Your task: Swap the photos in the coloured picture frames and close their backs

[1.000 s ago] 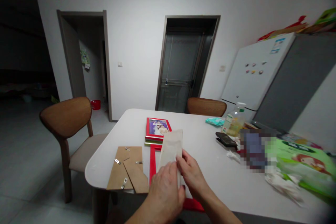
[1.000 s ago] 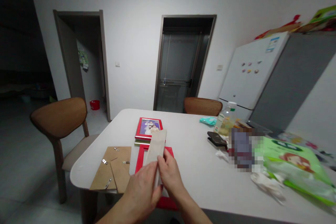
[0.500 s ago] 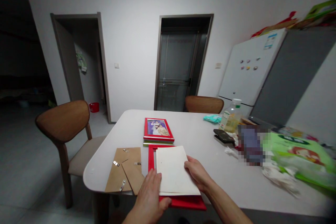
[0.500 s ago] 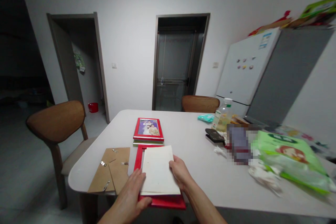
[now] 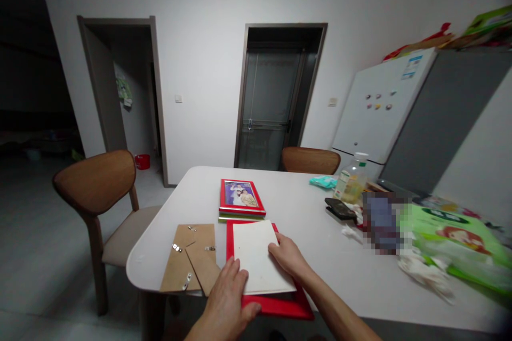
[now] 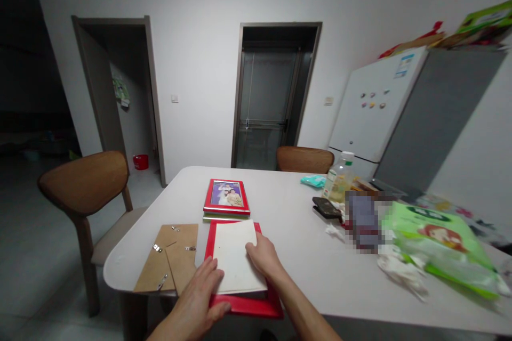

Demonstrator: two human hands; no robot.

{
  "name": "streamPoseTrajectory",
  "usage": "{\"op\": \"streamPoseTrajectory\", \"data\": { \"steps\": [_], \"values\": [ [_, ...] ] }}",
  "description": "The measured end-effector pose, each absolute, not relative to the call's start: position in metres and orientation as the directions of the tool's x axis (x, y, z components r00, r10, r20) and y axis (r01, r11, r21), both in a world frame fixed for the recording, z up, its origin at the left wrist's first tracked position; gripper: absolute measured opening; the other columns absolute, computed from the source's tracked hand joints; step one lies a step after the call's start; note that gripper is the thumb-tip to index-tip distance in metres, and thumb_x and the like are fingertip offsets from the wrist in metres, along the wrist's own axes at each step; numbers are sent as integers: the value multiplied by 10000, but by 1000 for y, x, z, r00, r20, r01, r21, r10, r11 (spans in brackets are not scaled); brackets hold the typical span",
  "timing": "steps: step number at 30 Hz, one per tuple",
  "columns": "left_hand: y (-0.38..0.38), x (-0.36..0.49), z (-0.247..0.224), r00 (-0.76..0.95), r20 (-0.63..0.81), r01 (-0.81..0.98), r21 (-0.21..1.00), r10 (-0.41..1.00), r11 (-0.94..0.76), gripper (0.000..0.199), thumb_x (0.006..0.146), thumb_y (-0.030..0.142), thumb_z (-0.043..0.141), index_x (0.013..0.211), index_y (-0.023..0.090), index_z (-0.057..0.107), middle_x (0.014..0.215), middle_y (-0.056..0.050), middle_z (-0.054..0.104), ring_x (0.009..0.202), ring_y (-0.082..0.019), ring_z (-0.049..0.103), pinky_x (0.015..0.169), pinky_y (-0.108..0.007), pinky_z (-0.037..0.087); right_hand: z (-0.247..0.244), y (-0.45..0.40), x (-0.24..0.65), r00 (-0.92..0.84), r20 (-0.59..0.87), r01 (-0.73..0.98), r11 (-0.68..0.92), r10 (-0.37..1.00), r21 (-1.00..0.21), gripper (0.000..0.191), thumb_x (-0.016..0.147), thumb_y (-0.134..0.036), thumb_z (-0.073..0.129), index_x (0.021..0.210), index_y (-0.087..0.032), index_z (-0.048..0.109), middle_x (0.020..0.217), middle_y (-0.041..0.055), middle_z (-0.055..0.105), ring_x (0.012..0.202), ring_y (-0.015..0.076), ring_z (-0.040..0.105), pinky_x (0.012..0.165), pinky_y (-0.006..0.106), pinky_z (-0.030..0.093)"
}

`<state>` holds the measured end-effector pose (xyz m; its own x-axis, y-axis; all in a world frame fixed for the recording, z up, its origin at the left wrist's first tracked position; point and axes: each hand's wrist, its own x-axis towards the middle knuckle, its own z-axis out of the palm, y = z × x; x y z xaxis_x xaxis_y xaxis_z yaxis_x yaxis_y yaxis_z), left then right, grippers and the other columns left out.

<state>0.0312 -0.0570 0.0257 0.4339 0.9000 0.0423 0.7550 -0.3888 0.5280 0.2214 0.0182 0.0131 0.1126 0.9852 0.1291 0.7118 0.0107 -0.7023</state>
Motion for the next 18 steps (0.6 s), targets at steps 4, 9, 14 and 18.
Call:
{"op": "streamPoseTrajectory", "data": {
  "steps": [4,9,14,18],
  "values": [
    [-57,30,25,438,51,749,532,898,-395,480,678,336,563,1104,125,497,1284,-124,388,1230,-259,234,1006,-367,222,16,14,224,138,133,878,-59,981,-476,311,663,-205,391,886,-137,597,890,113,642,787,191,578,678,247,380],
    [-55,30,22,430,95,748,520,898,-413,414,664,349,588,1023,148,540,1222,-107,448,1197,-258,291,995,-359,240,12,8,224,155,130,949,-110,979,-296,276,693,-270,402,829,-128,594,855,136,631,768,217,581,624,269,370],
    [-55,30,19,444,87,746,516,892,-422,490,682,336,570,1113,118,485,1271,-130,393,1218,-256,256,1007,-362,218,9,4,224,139,170,950,-83,976,-302,272,690,-235,426,905,-144,564,872,108,619,790,197,570,658,254,364],
    [-53,29,10,458,64,759,491,887,-428,655,614,339,633,1184,105,409,1349,-144,264,1246,-261,186,1013,-372,207,9,1,223,139,218,947,-65,966,-314,315,707,-232,423,989,-148,537,892,98,600,787,184,555,667,248,356]
  ]
}}
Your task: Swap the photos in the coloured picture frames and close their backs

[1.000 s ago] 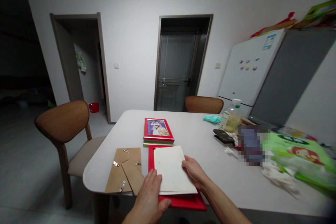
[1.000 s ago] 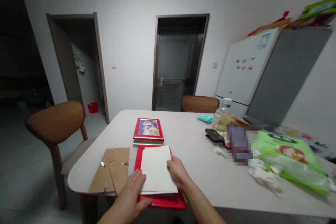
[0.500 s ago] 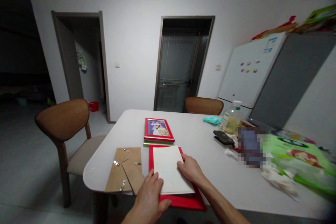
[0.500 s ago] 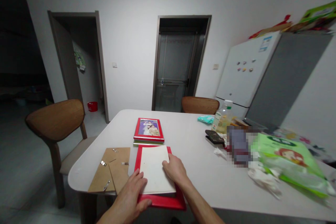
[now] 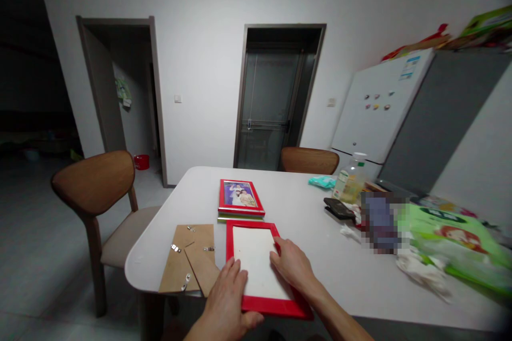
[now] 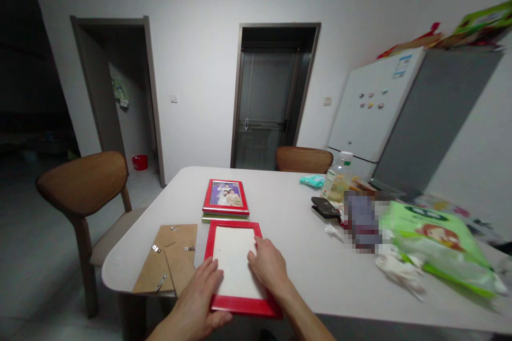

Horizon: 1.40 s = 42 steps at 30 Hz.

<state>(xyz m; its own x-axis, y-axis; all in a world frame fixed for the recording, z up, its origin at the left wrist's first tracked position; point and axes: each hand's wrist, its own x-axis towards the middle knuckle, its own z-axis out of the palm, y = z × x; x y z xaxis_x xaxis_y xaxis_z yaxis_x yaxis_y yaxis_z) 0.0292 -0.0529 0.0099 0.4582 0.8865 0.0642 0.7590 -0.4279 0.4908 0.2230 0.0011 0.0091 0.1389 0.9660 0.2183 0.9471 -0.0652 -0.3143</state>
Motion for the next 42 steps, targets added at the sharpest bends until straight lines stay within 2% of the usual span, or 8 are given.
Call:
{"op": "streamPoseTrajectory", "data": {
  "steps": [6,10,22,26,31,34,37,42],
  "values": [
    [-52,31,11,576,134,717,392,807,-576,354,598,120,557,945,188,547,1318,-49,353,1224,-219,255,1012,-384,192,3,0,226,193,243,934,-102,951,-342,333,748,-246,393,1036,-155,534,931,98,575,791,172,546,679,242,348],
    [-52,33,27,606,198,681,371,770,-631,340,614,107,494,941,186,542,1309,-57,366,1210,-214,286,1009,-420,175,-1,1,231,188,269,924,-77,945,-376,324,753,-262,384,1003,-159,562,909,86,581,804,174,546,703,245,353],
    [-52,15,11,544,103,703,485,833,-520,389,557,142,612,935,207,546,1283,-55,404,1191,-204,323,998,-377,229,5,-5,217,159,238,903,-44,958,-427,338,747,-258,400,1027,-156,560,933,86,577,795,173,545,693,250,370],
    [-54,-21,16,434,186,757,456,882,-468,474,573,127,589,1033,210,509,1311,-75,360,1219,-213,276,1005,-401,215,13,-15,189,-17,327,887,165,945,-431,311,735,-220,421,997,-149,574,961,93,563,901,192,498,777,270,346],
    [-42,-75,4,153,193,899,380,969,-217,529,530,156,598,1052,175,517,1264,-105,421,1183,-242,343,979,-396,274,26,-30,123,-269,337,826,396,903,-402,308,726,-313,472,1008,-220,553,952,60,567,908,205,459,797,323,309],
    [-35,-92,-4,94,173,913,379,980,-154,516,518,148,574,1031,171,533,1236,-86,459,1165,-223,374,972,-357,296,24,-31,91,-361,253,837,431,898,-337,419,643,-442,547,998,-221,539,942,69,557,916,241,440,813,389,276],
    [-32,-100,-8,99,217,886,426,971,-185,468,531,149,556,999,182,553,1203,-67,496,1135,-212,416,959,-347,319,16,-26,75,-380,229,838,439,896,-324,431,584,-419,598,956,-209,546,972,76,524,921,249,431,822,406,272],
    [-31,-98,4,125,272,840,483,954,-248,394,529,159,588,918,221,586,1124,-44,563,1062,-235,488,920,-374,374,19,-24,80,-318,293,749,428,902,-505,437,603,-256,563,1036,-211,525,971,72,505,893,206,450,769,321,342]
  ]
}}
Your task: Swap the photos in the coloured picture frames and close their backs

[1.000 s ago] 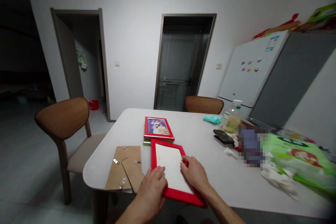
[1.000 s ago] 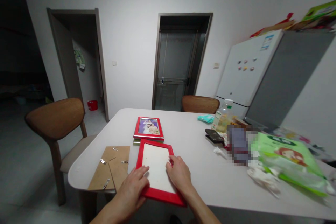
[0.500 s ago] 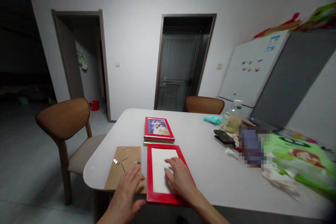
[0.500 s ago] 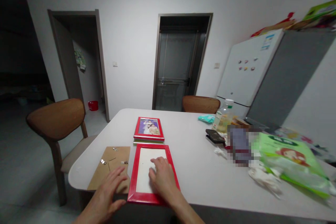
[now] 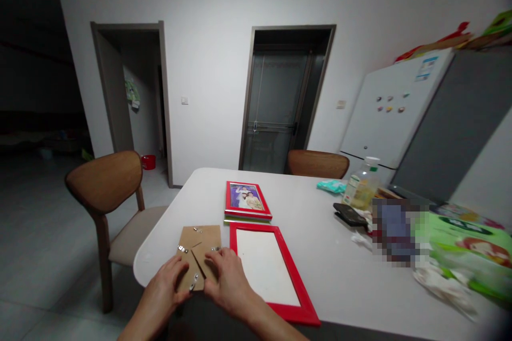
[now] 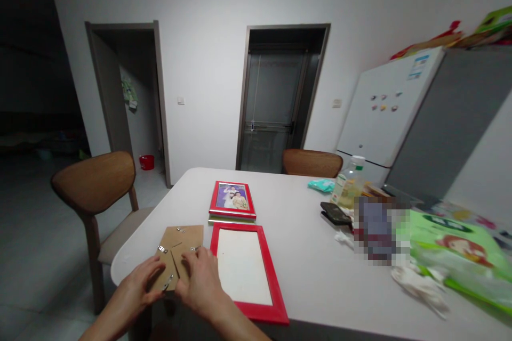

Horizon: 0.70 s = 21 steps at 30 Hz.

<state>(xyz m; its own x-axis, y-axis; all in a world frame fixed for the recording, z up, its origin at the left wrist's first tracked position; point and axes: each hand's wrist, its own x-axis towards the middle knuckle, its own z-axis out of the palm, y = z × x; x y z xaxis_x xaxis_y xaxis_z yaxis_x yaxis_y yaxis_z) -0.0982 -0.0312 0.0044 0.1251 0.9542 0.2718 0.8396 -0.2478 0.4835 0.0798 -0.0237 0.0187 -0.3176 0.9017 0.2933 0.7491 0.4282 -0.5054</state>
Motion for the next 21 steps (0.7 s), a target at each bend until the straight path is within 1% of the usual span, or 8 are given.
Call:
{"op": "streamPoseTrajectory", "data": {
  "steps": [2,5,9,12,15,17,19,21],
  "values": [
    [-34,-89,16,148,295,833,477,944,-279,399,532,149,606,924,222,585,1132,-53,556,1070,-238,481,923,-379,372,27,-27,91,-303,335,709,446,892,-546,438,602,-226,547,1039,-209,526,975,71,507,899,200,453,776,313,350],
    [-40,-64,31,199,294,828,460,935,-321,428,539,132,634,961,181,576,1167,-105,523,1095,-249,454,937,-374,358,38,-36,119,-282,371,676,458,885,-577,405,599,-188,521,1002,-213,547,975,63,516,914,193,459,799,308,358],
    [-46,-18,36,317,242,789,470,917,-397,440,558,141,658,986,147,560,1194,-144,487,1125,-262,416,947,-374,342,39,-50,168,-219,335,690,388,916,-611,390,599,-163,482,978,-199,564,994,65,524,938,184,472,842,291,361],
    [-48,12,33,407,209,730,511,889,-454,381,579,160,655,949,161,562,1176,-118,500,1116,-251,418,939,-364,342,33,-58,200,-174,288,734,319,942,-599,384,595,-168,473,964,-192,577,1004,69,534,956,189,477,874,299,350],
    [-48,29,29,460,172,693,544,871,-473,269,614,186,639,874,173,569,1118,-82,527,1046,-221,466,892,-321,375,25,-60,220,-158,270,768,291,950,-571,371,595,-185,476,949,-184,589,1002,72,544,958,195,483,879,312,348],
    [-44,34,26,468,162,698,536,869,-476,254,622,201,640,864,172,567,1109,-78,523,1025,-217,471,878,-316,376,19,-56,225,-156,276,781,289,949,-553,360,604,-192,468,940,-174,596,992,74,549,951,195,486,874,314,351],
    [-39,35,23,467,164,713,511,869,-480,254,626,219,644,862,169,566,1092,-78,529,1015,-222,471,877,-328,366,13,-51,225,-148,288,793,288,946,-536,356,614,-192,458,939,-166,601,987,78,551,947,193,486,871,312,352],
    [-35,34,21,473,155,732,479,867,-484,208,640,242,638,824,172,574,1041,-67,556,999,-229,481,869,-349,363,7,-46,223,-140,301,808,284,943,-516,362,617,-194,459,948,-161,602,988,83,549,949,197,481,871,317,350]
  ]
}}
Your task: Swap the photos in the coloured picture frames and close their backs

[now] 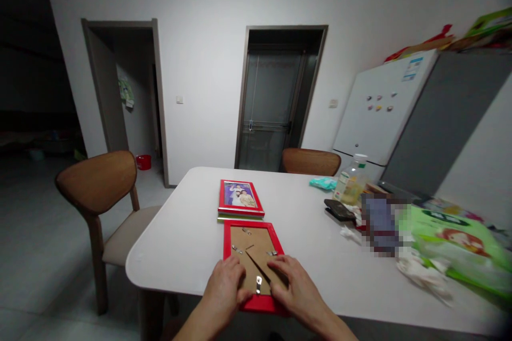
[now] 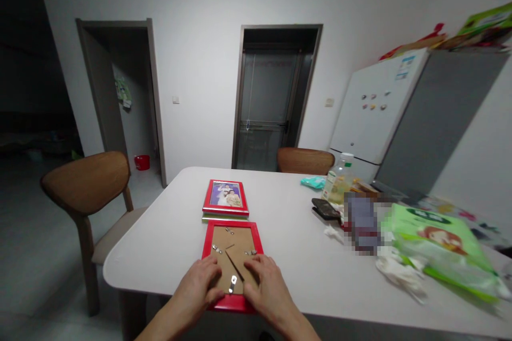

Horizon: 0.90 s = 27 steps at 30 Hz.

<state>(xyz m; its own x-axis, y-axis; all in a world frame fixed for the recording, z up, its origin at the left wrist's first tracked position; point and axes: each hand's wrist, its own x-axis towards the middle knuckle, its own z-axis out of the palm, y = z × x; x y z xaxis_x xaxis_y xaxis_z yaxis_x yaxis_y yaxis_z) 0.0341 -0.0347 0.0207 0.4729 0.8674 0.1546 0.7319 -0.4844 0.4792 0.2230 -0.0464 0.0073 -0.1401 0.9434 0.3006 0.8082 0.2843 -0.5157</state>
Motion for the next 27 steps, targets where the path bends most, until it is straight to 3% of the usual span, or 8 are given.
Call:
{"op": "streamPoseTrajectory", "data": {
  "steps": [5,11,20,27],
  "values": [
    [-37,32,17,468,129,763,440,874,-474,136,708,250,571,830,191,582,1085,-56,555,1100,-243,420,918,-419,306,-4,-47,220,-155,349,846,307,924,-437,367,622,-212,487,970,-163,592,1014,97,532,964,219,456,864,357,341],
    [-49,27,11,513,147,714,474,846,-515,393,700,389,581,1021,167,537,1241,-119,445,1164,-267,360,969,-457,255,-5,-50,224,-200,382,861,348,902,-371,300,705,-262,459,971,-201,584,1023,90,532,962,221,448,835,368,344],
    [-47,24,5,546,187,705,423,817,-569,516,622,427,650,1023,122,543,1223,-150,459,1147,-277,383,965,-422,294,6,-24,220,-49,289,971,113,956,-211,285,768,-297,384,939,-190,585,985,102,518,878,211,444,759,317,346],
    [-47,24,4,514,175,725,435,840,-535,512,615,406,659,1041,152,532,1224,-116,467,1148,-258,386,966,-402,302,5,-27,225,-108,263,947,179,959,-266,301,791,-293,339,898,-175,593,1044,100,490,917,193,448,817,294,328]
  ]
}}
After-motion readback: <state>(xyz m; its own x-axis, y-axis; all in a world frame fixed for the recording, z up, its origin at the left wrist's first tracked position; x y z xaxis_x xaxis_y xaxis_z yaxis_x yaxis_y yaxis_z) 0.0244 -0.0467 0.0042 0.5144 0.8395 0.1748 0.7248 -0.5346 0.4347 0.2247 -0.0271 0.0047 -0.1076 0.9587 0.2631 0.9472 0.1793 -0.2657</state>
